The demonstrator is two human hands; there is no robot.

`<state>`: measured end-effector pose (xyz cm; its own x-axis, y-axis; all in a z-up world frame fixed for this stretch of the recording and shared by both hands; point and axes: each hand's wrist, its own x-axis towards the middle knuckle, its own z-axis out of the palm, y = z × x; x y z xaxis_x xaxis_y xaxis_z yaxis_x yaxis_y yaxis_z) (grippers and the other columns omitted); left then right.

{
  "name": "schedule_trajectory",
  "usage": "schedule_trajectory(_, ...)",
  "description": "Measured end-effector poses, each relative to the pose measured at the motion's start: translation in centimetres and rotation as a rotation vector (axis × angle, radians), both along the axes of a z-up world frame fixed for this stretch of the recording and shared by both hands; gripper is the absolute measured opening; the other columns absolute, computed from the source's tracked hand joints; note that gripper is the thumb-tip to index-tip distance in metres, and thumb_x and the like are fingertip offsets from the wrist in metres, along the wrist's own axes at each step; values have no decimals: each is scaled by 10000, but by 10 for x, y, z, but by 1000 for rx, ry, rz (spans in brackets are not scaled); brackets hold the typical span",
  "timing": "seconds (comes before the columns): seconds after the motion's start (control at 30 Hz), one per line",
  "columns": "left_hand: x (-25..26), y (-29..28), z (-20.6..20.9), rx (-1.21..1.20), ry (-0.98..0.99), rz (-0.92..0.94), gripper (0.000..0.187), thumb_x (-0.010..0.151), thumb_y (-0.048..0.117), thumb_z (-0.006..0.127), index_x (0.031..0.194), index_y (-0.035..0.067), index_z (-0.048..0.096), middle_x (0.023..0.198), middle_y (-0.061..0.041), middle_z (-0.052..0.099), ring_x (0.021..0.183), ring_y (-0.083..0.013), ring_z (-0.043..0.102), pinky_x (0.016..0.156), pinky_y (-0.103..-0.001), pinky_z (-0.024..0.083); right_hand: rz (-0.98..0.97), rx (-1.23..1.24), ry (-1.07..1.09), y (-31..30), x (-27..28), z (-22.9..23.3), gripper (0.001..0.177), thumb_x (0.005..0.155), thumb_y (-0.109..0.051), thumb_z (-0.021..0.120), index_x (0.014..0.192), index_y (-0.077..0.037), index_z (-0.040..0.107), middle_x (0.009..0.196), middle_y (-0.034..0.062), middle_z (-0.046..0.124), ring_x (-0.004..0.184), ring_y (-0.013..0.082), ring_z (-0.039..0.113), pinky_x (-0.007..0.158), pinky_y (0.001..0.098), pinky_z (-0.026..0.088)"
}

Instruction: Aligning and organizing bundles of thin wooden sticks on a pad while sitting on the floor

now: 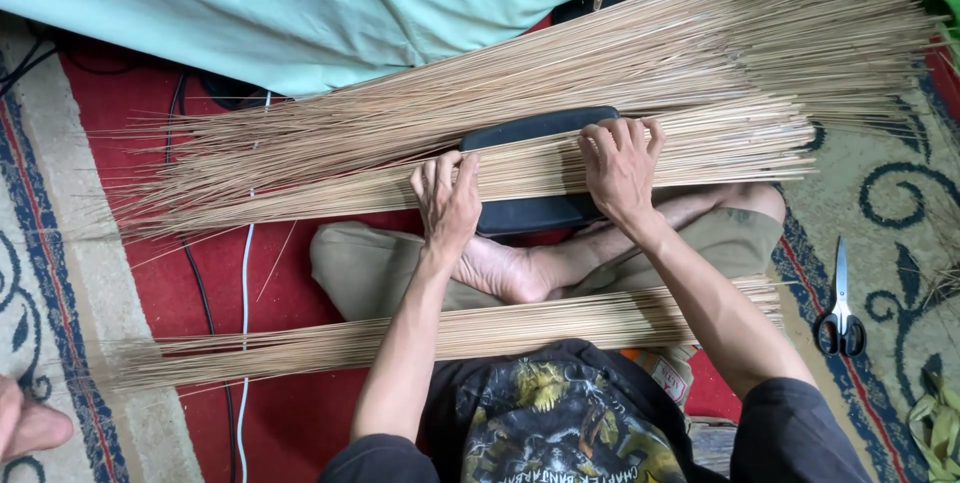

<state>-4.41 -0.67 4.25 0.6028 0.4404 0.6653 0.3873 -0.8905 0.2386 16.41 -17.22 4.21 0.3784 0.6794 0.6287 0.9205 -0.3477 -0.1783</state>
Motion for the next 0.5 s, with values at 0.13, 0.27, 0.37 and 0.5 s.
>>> schedule_trajectory(0.13, -41, -15, 13, 72, 30, 8, 112, 1030, 201, 603, 1098, 234, 686, 976, 14, 560, 887, -189, 583, 931, -410, 399, 30, 12, -21, -26, -25, 30, 141, 981, -167, 770, 1094, -153, 687, 943, 55, 580, 960, 262, 592, 1061, 506, 325)
schedule_trajectory(0.27, -74, -21, 22, 57, 7, -19, 116, 1032, 221, 621, 1102, 247, 710, 988, 8, 575, 858, -192, 571, 900, -402, 389, 92, 32, 47, -50, -38, 42, 112, 1003, -159, 730, 1108, -152, 691, 944, 52, 569, 917, 265, 583, 1012, 461, 389)
schedule_trajectory(0.37, -108, -43, 25, -20, 39, -81, 119, 1038, 221, 615, 1107, 230, 712, 965, 2, 575, 843, -203, 579, 885, -392, 402, 145, -24, 158, -83, -66, 40, 96, 1011, -165, 698, 1106, -156, 689, 940, 48, 583, 907, 258, 596, 968, 426, 416)
schedule_trajectory(0.5, -133, -63, 16, -117, 78, -153, 107, 1021, 222, 645, 1094, 209, 722, 923, -16, 610, 822, -210, 612, 840, -375, 422, 156, -135, 274, -117, -86, 21, 79, 1040, -225, 641, 1090, -176, 677, 895, 35, 576, 896, 251, 610, 920, 400, 421)
